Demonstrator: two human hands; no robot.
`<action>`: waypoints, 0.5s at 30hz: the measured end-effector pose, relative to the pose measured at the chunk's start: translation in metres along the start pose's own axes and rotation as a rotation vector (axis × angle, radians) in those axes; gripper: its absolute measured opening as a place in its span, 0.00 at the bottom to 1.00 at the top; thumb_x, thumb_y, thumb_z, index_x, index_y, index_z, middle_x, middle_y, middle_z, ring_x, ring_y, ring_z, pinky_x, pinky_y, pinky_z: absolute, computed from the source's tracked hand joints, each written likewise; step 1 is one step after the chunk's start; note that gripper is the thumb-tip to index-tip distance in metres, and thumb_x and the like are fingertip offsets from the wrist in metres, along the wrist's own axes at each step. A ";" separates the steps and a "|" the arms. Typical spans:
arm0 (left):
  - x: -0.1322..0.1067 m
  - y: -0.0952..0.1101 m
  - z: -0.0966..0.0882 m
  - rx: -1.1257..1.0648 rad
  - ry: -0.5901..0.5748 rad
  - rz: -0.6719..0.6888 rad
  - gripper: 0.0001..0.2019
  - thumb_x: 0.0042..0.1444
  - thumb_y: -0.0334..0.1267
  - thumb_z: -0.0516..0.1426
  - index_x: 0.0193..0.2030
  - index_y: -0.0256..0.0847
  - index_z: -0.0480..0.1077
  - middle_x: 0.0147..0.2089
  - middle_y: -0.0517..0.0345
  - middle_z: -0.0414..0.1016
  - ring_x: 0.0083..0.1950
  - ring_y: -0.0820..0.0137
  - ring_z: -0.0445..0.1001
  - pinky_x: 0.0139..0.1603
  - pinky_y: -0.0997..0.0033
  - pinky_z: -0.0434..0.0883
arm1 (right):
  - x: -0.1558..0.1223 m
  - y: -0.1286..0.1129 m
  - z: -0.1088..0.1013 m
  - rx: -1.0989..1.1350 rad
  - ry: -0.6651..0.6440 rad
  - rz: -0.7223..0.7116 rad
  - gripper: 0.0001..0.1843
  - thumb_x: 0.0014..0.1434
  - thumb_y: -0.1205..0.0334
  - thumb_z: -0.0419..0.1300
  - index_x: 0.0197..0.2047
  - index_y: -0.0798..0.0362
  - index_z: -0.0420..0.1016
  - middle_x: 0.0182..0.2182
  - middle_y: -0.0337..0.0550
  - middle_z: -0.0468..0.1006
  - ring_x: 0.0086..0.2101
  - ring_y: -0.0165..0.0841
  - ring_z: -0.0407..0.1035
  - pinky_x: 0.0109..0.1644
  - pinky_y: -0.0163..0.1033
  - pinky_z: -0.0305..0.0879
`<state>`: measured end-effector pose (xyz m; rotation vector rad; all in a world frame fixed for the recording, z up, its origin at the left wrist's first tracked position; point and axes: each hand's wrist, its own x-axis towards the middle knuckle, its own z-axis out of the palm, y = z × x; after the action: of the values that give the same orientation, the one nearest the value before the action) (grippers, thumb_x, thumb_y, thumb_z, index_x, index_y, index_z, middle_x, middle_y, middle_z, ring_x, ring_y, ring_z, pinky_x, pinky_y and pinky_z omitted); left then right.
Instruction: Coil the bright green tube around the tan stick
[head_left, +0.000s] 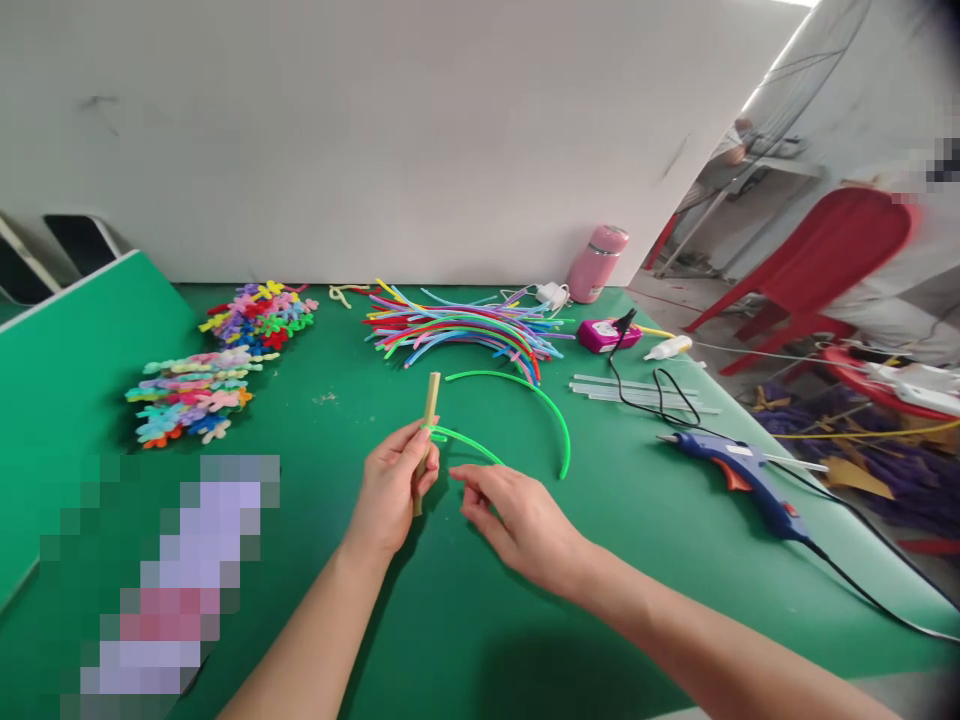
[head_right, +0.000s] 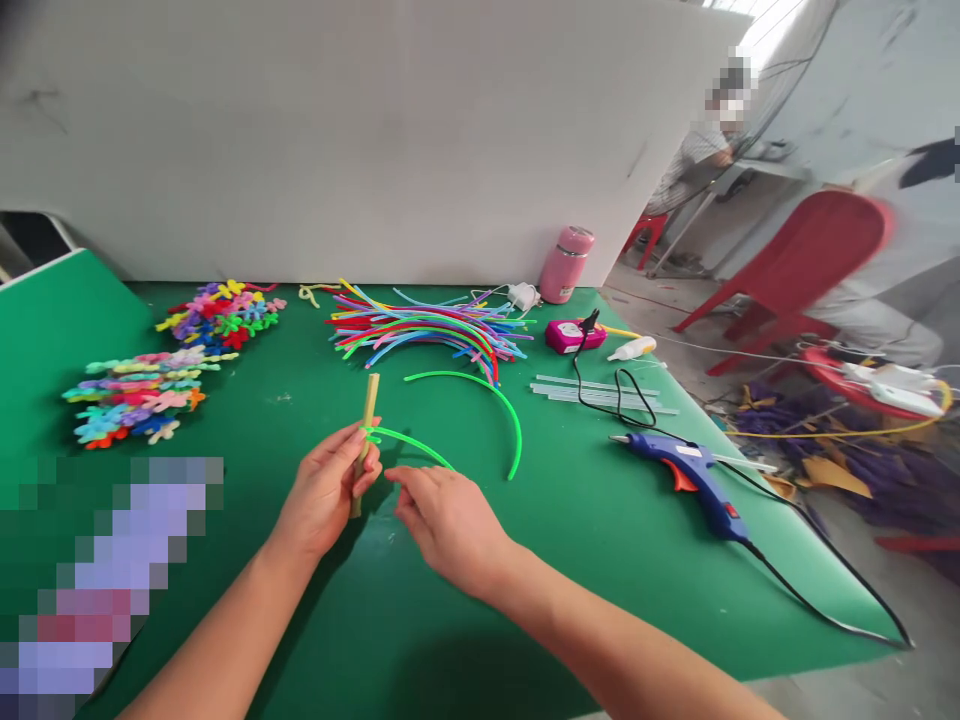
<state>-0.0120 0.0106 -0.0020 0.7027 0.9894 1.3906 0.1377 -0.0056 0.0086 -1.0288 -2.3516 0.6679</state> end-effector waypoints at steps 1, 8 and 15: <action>0.000 -0.001 0.000 0.001 -0.002 -0.002 0.10 0.48 0.38 0.58 0.38 0.36 0.72 0.18 0.65 0.63 0.19 0.80 0.58 0.16 0.81 0.51 | 0.003 0.000 0.004 -0.016 -0.022 -0.005 0.14 0.57 0.70 0.48 0.47 0.56 0.64 0.30 0.44 0.74 0.31 0.34 0.67 0.36 0.37 0.63; 0.003 -0.001 -0.004 -0.010 0.032 0.016 0.10 0.48 0.38 0.58 0.37 0.36 0.72 0.18 0.66 0.63 0.18 0.82 0.57 0.16 0.82 0.52 | 0.010 0.000 0.016 -0.083 -0.134 0.006 0.17 0.54 0.71 0.52 0.49 0.57 0.62 0.29 0.41 0.75 0.30 0.33 0.67 0.36 0.36 0.62; 0.005 0.003 -0.004 -0.033 0.065 0.038 0.10 0.47 0.38 0.59 0.35 0.36 0.72 0.17 0.66 0.63 0.16 0.83 0.57 0.15 0.82 0.50 | 0.008 -0.004 0.027 -0.361 -0.181 -0.052 0.17 0.57 0.70 0.49 0.51 0.62 0.63 0.30 0.49 0.75 0.31 0.38 0.68 0.36 0.41 0.64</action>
<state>-0.0171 0.0153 -0.0022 0.6584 1.0056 1.4677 0.1145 -0.0082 -0.0078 -1.0879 -2.7149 0.3327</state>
